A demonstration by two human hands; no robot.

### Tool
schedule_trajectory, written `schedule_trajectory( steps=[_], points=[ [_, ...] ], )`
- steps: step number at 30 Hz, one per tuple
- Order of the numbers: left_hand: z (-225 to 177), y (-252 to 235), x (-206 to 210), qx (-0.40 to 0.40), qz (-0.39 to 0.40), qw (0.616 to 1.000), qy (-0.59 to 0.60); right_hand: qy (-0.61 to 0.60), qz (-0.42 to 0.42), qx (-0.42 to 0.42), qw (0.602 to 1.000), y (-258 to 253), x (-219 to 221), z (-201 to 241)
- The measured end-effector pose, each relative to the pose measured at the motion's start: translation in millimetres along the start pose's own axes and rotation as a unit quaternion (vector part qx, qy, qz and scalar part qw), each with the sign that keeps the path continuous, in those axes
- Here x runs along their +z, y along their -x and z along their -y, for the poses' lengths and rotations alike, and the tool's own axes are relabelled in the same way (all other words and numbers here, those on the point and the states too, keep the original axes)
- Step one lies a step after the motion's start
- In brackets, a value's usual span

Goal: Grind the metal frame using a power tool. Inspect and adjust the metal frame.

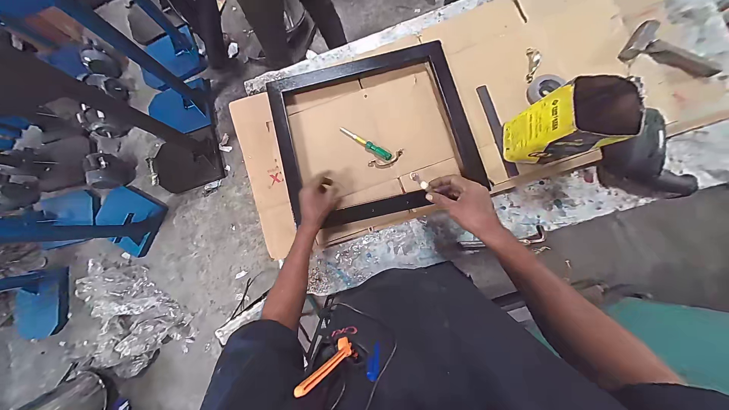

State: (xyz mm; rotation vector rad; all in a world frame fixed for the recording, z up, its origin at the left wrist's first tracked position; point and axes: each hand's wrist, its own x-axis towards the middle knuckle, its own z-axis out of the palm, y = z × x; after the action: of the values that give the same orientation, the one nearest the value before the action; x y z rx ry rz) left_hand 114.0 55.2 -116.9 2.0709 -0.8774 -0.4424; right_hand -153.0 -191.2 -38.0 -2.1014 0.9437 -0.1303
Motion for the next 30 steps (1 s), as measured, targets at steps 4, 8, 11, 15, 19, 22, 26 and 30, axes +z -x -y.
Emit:
schedule_trajectory(
  steps=[4,8,11,15,19,22,26,30],
  points=[
    [-16.1,-5.3,4.9,0.009,-0.116,0.992,0.057,0.004,0.044,-0.070,0.997,6.7,5.8,-11.0],
    [-32.4,5.0,26.3,0.091,0.084,0.990,0.071,0.026,0.094,-0.168,0.981,-2.4,21.9,-15.8],
    [-22.9,12.3,39.5,0.115,0.117,0.986,0.023,0.042,0.111,-0.234,0.965,-14.7,31.8,-13.8],
    [-24.1,19.6,41.3,0.142,0.107,0.983,-0.053,0.056,0.136,-0.283,0.948,-26.0,50.2,-13.2],
    [-24.0,20.4,46.0,0.140,0.103,0.981,-0.084,0.076,0.148,-0.298,0.940,-32.0,57.9,-12.7],
    [-25.8,21.0,47.2,0.132,0.103,0.981,-0.101,0.070,0.144,-0.294,0.942,-34.7,61.0,-12.5],
    [-26.3,20.1,48.4,0.133,0.102,0.979,-0.113,0.060,0.148,-0.283,0.946,-34.9,60.7,-13.6],
    [-23.9,19.6,49.5,0.138,0.102,0.979,-0.110,0.053,0.145,-0.280,0.948,-34.4,61.5,-15.4]
  ],
)
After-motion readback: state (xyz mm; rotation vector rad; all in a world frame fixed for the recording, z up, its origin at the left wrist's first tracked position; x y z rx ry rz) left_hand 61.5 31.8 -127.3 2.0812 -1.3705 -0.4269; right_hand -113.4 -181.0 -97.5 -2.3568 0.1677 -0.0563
